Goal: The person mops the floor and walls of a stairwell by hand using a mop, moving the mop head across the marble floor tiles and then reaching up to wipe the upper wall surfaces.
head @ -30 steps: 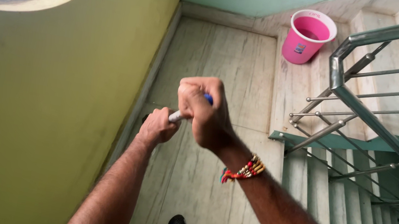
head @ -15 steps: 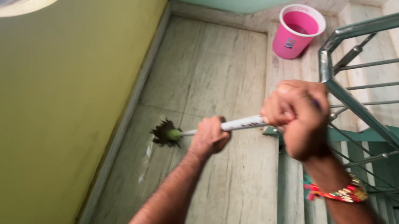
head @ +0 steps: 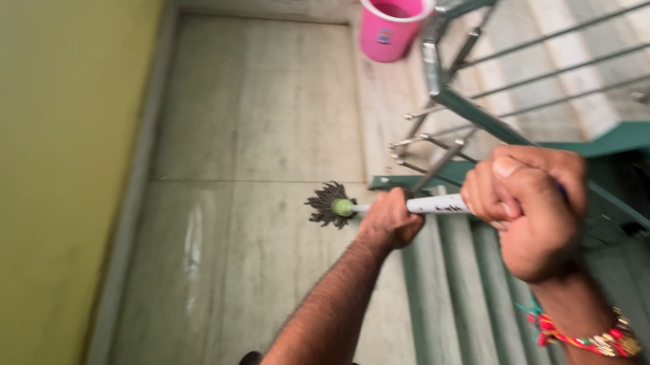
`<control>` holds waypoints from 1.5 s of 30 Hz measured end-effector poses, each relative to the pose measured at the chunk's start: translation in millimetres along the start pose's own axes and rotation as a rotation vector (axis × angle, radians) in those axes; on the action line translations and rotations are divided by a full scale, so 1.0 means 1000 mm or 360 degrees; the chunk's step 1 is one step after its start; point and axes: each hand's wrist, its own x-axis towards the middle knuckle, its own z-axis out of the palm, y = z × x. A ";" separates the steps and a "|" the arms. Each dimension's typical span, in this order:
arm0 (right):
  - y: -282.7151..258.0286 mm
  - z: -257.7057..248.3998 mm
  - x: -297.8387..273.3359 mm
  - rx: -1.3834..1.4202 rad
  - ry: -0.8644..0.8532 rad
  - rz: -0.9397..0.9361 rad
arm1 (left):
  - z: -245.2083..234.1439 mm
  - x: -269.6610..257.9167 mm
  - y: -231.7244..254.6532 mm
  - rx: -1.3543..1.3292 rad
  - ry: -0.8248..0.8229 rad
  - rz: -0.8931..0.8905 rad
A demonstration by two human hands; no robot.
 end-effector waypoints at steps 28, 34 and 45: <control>-0.053 -0.032 0.004 -0.0210 0.0621 0.0097 | -0.037 0.040 0.110 0.0234 -0.0857 -0.0464; -0.025 -0.039 -0.018 -0.0116 0.0516 -0.0081 | -0.021 0.027 0.089 0.0285 -0.0792 -0.0319; 0.027 -0.033 0.014 -0.0059 0.0315 -0.0015 | -0.018 0.058 0.051 0.0021 -0.0789 -0.0825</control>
